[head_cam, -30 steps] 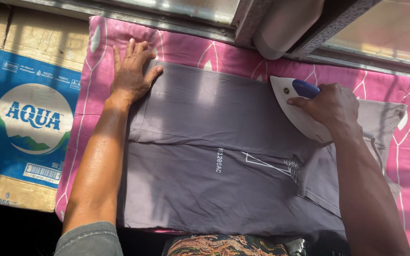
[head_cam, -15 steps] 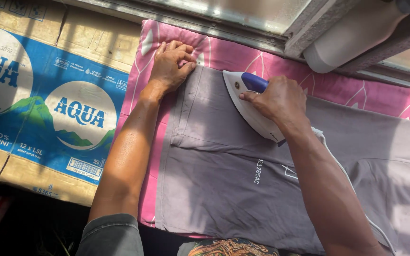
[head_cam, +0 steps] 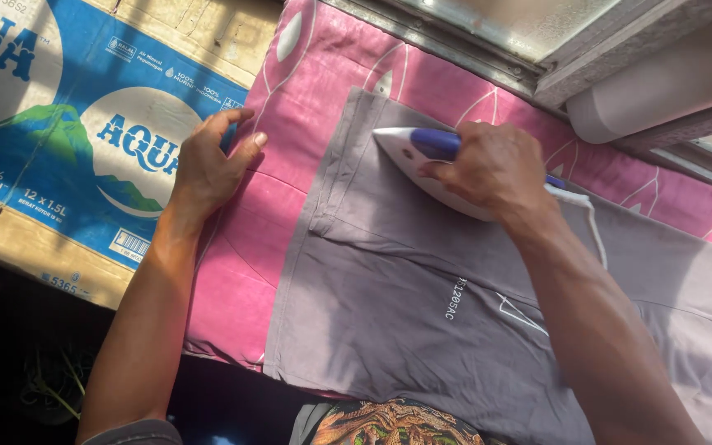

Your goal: Ironing a t-shirt on an ironing board.

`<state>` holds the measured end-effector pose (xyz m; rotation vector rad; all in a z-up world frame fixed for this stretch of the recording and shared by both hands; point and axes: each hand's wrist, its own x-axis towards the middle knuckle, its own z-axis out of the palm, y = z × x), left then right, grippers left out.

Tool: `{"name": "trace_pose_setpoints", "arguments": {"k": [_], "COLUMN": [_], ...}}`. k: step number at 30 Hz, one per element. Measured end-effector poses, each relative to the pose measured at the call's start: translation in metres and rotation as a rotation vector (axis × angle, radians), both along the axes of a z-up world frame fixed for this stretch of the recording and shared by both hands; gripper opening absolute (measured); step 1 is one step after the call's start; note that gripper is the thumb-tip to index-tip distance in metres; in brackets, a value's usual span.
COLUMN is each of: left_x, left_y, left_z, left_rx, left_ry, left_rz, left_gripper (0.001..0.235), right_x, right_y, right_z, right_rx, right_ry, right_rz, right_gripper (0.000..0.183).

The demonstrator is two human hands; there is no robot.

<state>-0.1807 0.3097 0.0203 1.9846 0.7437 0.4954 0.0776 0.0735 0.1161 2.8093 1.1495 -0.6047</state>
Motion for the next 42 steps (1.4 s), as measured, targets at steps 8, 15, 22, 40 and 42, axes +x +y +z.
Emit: {"name": "trace_pose_setpoints", "arguments": {"k": [8,15,22,40,42], "left_x": [-0.028,-0.026,-0.031,-0.028,-0.025], "left_y": [-0.018,-0.023,-0.019,-0.034,-0.036], "left_z": [-0.04,-0.035,-0.041,-0.025,-0.028], "left_rx": [0.117,0.042,0.1,0.241,0.277], "left_ry": [-0.107,-0.102,-0.069,-0.057,-0.078], "left_rz": [0.02,0.076,0.045,0.049,0.039], "left_gripper": [0.033,0.031,0.031,0.025,0.023], "right_x": [-0.051,-0.095,0.026,0.029,0.058], "right_y": [0.02,0.044,-0.098,-0.148,-0.187], "right_z": [0.003,-0.022,-0.007,-0.015,-0.02], "right_rx": [-0.045,0.023,-0.12,-0.135,-0.036], "right_ry": [0.042,0.146,-0.137,-0.194,-0.166], "right_rz": [-0.062,0.266,0.046,0.23,0.154], "right_gripper": [0.066,0.062,0.074,0.067,0.06]}}
